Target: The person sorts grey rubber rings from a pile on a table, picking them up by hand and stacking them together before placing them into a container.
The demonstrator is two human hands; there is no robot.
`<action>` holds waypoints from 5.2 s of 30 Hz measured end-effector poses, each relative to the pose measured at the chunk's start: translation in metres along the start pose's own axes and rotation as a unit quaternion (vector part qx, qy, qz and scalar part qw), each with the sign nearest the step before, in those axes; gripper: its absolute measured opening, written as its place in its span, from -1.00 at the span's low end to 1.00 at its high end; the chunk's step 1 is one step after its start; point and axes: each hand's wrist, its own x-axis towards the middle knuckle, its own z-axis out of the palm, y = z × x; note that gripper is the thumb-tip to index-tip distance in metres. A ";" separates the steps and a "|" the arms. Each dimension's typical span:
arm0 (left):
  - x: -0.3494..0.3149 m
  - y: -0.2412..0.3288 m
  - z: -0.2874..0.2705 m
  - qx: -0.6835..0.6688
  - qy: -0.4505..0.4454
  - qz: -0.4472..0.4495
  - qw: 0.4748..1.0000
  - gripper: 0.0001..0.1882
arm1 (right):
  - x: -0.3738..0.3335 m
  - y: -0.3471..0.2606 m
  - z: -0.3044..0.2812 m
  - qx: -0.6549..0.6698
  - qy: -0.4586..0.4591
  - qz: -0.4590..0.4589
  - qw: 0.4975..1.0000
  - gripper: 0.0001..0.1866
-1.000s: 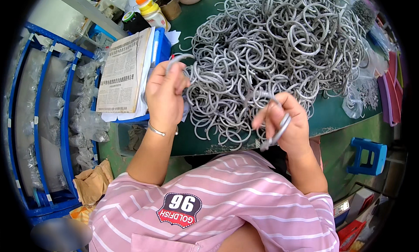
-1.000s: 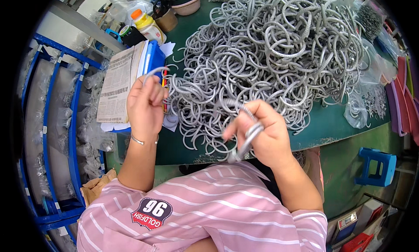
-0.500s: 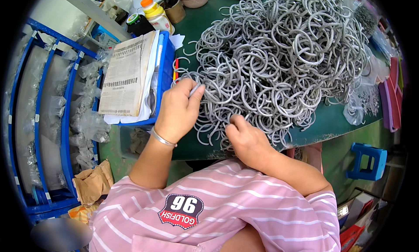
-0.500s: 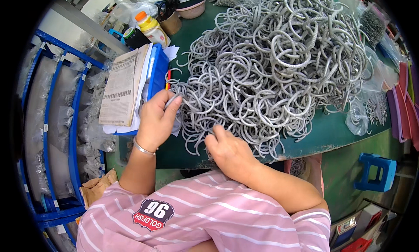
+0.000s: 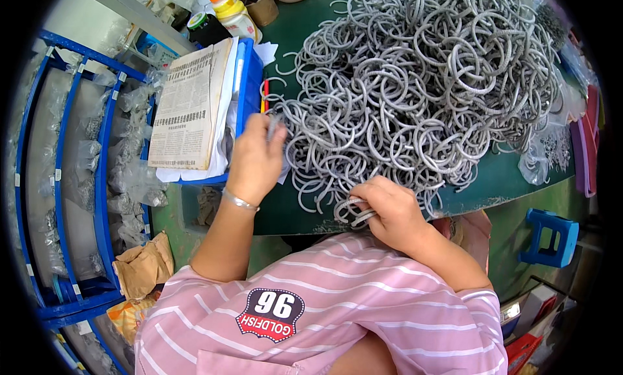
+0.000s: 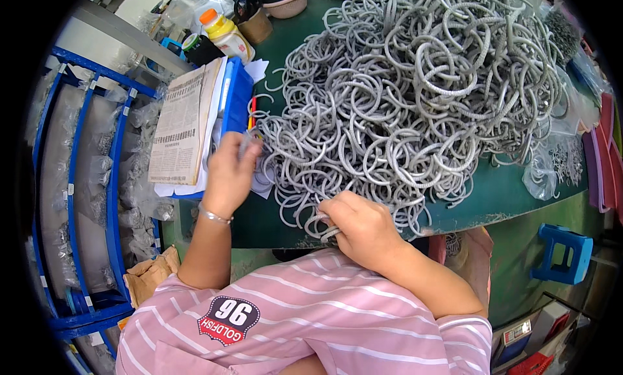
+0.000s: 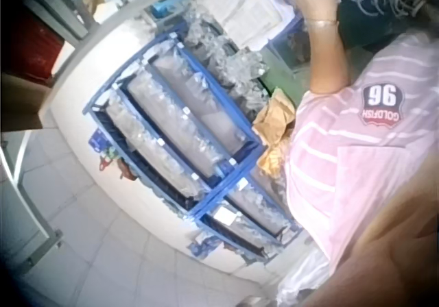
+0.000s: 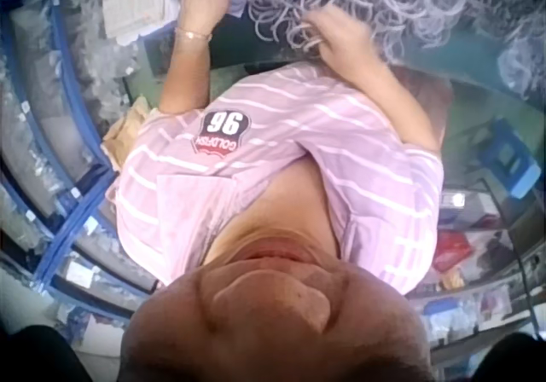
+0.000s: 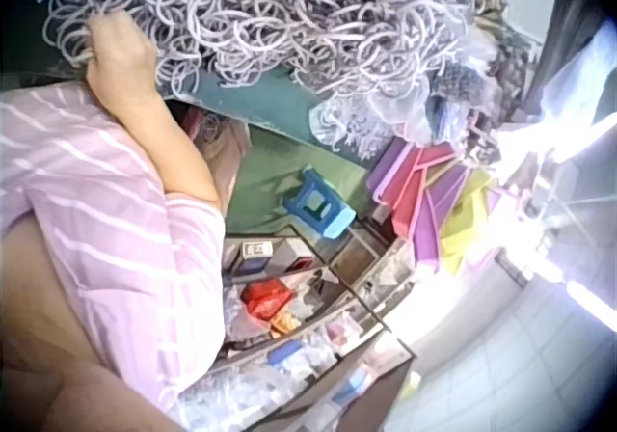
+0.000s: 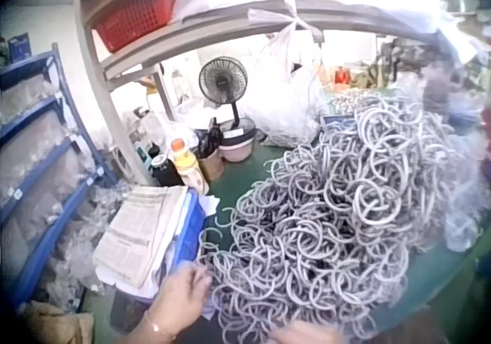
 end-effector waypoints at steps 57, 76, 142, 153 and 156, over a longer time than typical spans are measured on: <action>-0.051 -0.006 -0.002 -0.585 0.016 -0.336 0.738 -0.76 | -0.114 0.314 -0.016 -0.039 0.060 0.435 0.898 -0.67; -0.060 -0.008 0.007 -0.512 0.065 -0.251 0.819 -0.78 | -0.218 0.271 -0.048 -0.247 -0.103 0.314 0.911 -0.58; -0.102 -0.015 -0.005 -0.577 -0.010 -0.206 0.790 -0.89 | -0.031 -0.025 -0.014 -0.203 -0.123 -0.127 0.963 -0.71; -0.128 -0.022 0.005 -0.240 -0.027 -0.159 0.957 -0.89 | 0.050 -0.004 0.029 -0.206 -0.180 -0.201 0.941 -0.82; -0.119 -0.032 0.020 -0.144 0.001 -0.113 0.983 -0.88 | 0.043 -0.011 0.035 -0.173 -0.112 -0.148 0.967 -0.85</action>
